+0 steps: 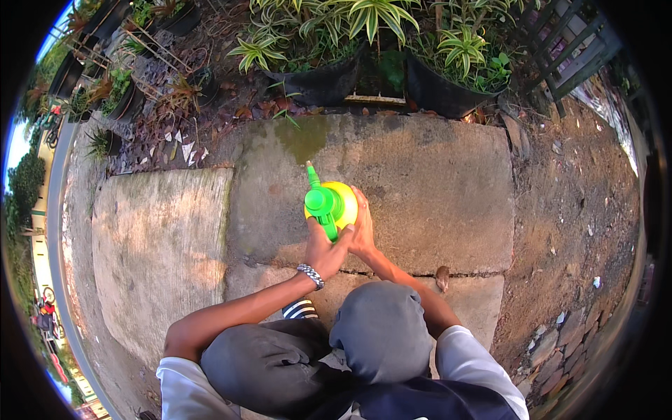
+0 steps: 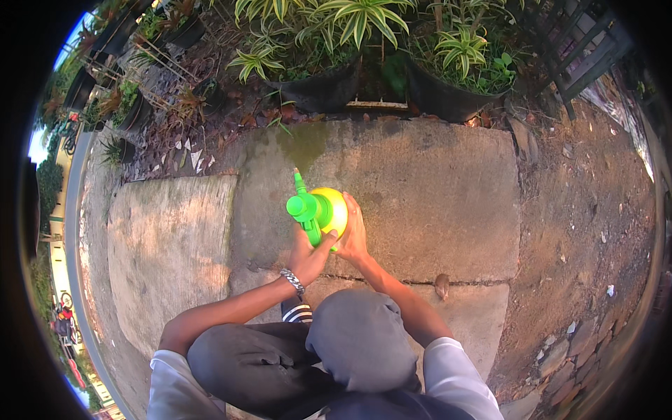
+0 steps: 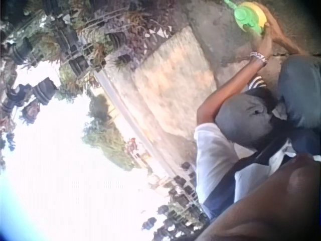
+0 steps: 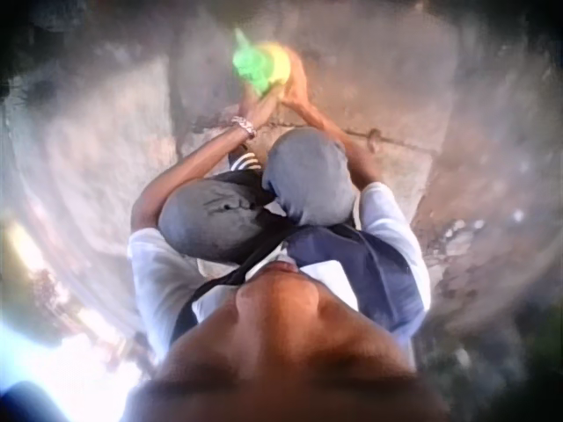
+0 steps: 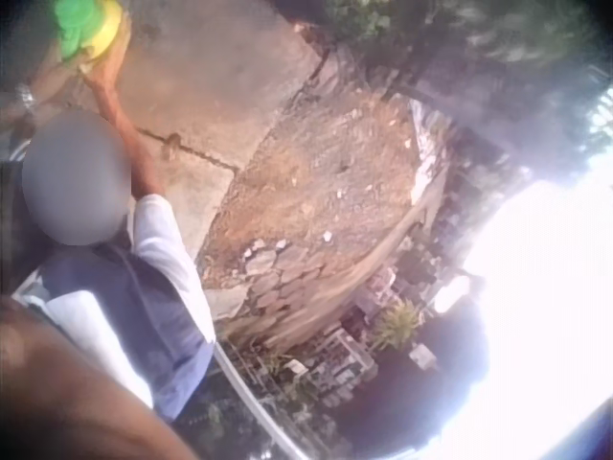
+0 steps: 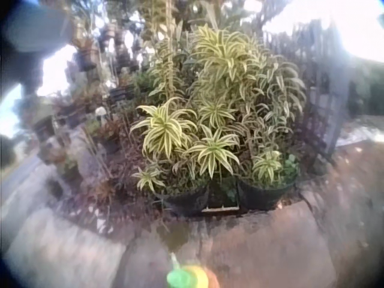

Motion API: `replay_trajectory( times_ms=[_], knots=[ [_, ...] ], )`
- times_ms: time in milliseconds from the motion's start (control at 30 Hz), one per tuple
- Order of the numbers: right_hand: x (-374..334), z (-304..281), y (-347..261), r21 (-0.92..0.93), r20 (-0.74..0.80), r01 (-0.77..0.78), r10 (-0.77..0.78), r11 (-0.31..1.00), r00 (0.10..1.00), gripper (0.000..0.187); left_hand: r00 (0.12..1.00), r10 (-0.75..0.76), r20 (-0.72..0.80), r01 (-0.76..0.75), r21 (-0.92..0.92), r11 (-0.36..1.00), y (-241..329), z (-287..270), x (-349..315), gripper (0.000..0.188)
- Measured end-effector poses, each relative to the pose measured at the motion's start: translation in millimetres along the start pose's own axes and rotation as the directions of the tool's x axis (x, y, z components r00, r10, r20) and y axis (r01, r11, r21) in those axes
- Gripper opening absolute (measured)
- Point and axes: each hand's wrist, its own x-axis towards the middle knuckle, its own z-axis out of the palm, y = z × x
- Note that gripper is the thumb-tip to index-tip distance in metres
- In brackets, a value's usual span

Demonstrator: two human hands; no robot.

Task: The person disassembles a green garden sprayer, removes the pump rod and tube, then reassembles the pump mechanism and attaches it to a yellow container. The person repeatedly inserts and removes the pump rod while seated on the ground.

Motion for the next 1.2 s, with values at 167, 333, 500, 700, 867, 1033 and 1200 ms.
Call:
replay_trajectory(
  times_ms=[167,333,500,700,867,1033,1200],
  knots=[
    [-1.3,-10.5,-24.5,0.118,0.1,-0.07,0.058,0.991,0.993,0.116,0.622,0.001,0.783,-0.353,0.279,0.893,34.7,-45.9,0.0,0.05],
    [3.9,-20.6,-18.0,0.061,0.149,-0.072,0.062,0.996,0.987,0.125,0.413,0.443,0.796,-0.904,0.419,0.091,79.7,-74.9,42.4,0.046],
    [13.3,-36.3,-37.2,-0.028,0.255,-0.109,0.112,0.994,0.96,0.125,0.386,0.45,0.805,-0.919,0.378,0.11,79.8,-90.6,99.3,0.05],
    [13.1,-41.4,-36.6,-0.077,0.277,-0.13,0.146,0.989,0.95,0.122,0.565,-0.439,0.698,-0.57,0.715,0.404,106.9,-86.2,66.0,0.084],
    [19.1,-48.0,-30.6,-0.186,0.382,-0.084,0.151,0.979,0.912,0.125,0.217,-0.071,0.974,-0.314,0.138,0.939,97.9,-96.4,65.8,0.046],
    [36.6,-73.4,-43.7,-0.292,0.538,-0.061,0.216,0.954,0.814,0.12,0.285,0.381,0.88,-0.919,0.364,-0.152,92.7,-113.8,82.9,0.046],
    [75.7,-101.7,-39.0,-0.346,0.762,-0.047,0.31,0.937,0.568,0.099,0.489,0.219,0.844,-0.872,0.466,0.151,70.9,-106.0,77.7,0.109]
  ],
)
